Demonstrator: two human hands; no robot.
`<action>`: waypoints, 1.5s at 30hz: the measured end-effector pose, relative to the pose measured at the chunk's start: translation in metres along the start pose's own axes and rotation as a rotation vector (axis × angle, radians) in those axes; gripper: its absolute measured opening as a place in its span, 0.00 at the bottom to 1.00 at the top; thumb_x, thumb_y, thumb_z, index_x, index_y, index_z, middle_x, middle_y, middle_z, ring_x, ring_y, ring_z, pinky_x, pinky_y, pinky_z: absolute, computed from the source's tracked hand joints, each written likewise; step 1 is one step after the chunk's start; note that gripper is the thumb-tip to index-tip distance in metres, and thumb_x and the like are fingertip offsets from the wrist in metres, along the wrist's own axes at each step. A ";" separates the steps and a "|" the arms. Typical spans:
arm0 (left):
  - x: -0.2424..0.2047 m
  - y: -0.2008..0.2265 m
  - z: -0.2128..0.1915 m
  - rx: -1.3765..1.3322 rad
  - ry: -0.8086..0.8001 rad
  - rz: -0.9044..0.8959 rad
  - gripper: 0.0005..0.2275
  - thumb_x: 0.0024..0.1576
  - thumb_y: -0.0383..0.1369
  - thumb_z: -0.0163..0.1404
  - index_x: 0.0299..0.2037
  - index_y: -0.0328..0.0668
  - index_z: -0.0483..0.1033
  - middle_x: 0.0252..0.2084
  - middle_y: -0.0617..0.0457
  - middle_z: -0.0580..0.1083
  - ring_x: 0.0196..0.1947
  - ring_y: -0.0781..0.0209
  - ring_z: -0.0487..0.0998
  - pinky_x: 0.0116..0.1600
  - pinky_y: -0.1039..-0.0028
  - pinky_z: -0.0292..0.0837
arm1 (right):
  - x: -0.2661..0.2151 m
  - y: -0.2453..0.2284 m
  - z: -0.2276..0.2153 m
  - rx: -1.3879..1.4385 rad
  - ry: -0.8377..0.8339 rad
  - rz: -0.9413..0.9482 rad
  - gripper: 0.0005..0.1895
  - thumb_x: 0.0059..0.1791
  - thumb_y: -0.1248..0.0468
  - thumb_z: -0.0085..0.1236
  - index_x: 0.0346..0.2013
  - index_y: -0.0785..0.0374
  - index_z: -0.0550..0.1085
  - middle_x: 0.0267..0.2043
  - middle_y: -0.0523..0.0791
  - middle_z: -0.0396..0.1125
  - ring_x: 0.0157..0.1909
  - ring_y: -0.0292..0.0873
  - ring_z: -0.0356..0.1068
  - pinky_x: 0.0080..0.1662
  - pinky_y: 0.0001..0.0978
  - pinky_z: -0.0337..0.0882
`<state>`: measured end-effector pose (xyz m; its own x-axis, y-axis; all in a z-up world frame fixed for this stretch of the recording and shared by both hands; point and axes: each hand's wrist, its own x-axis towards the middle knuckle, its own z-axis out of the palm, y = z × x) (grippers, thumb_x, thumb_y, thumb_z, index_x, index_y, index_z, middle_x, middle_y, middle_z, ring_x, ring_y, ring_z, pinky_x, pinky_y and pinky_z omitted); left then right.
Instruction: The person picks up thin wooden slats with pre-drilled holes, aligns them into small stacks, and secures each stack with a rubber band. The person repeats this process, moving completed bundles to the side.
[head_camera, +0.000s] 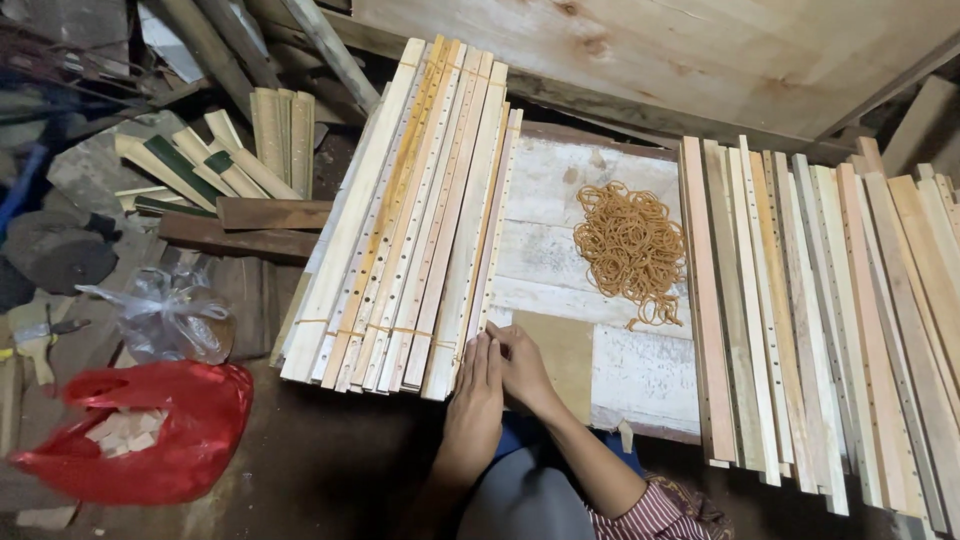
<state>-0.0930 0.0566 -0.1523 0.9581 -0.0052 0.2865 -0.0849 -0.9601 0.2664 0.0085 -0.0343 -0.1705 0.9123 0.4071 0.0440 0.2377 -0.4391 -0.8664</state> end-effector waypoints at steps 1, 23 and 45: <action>-0.001 -0.002 0.002 0.001 -0.002 -0.004 0.29 0.58 0.24 0.35 0.74 0.33 0.50 0.76 0.39 0.54 0.76 0.44 0.51 0.75 0.59 0.49 | -0.001 -0.006 -0.002 0.001 -0.004 0.001 0.18 0.53 0.61 0.54 0.56 0.58 0.77 0.34 0.43 0.70 0.42 0.40 0.67 0.47 0.31 0.67; 0.032 0.046 0.001 -0.137 -0.040 0.115 0.33 0.54 0.25 0.43 0.73 0.33 0.52 0.76 0.39 0.54 0.76 0.41 0.51 0.73 0.46 0.46 | -0.040 -0.018 -0.085 0.149 0.022 0.011 0.25 0.52 0.65 0.50 0.65 0.64 0.68 0.63 0.48 0.69 0.52 0.39 0.68 0.54 0.28 0.67; 0.100 0.309 0.074 -0.562 -0.275 0.899 0.19 0.62 0.31 0.47 0.63 0.30 0.69 0.64 0.35 0.67 0.68 0.35 0.65 0.67 0.43 0.59 | -0.240 0.108 -0.317 -0.698 1.091 0.368 0.10 0.48 0.73 0.67 0.43 0.63 0.82 0.48 0.48 0.75 0.52 0.55 0.72 0.54 0.43 0.72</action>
<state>-0.0029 -0.2617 -0.1093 0.5058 -0.7696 0.3897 -0.8295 -0.3098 0.4648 -0.0788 -0.4331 -0.1175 0.6796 -0.5186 0.5188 -0.2555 -0.8304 -0.4952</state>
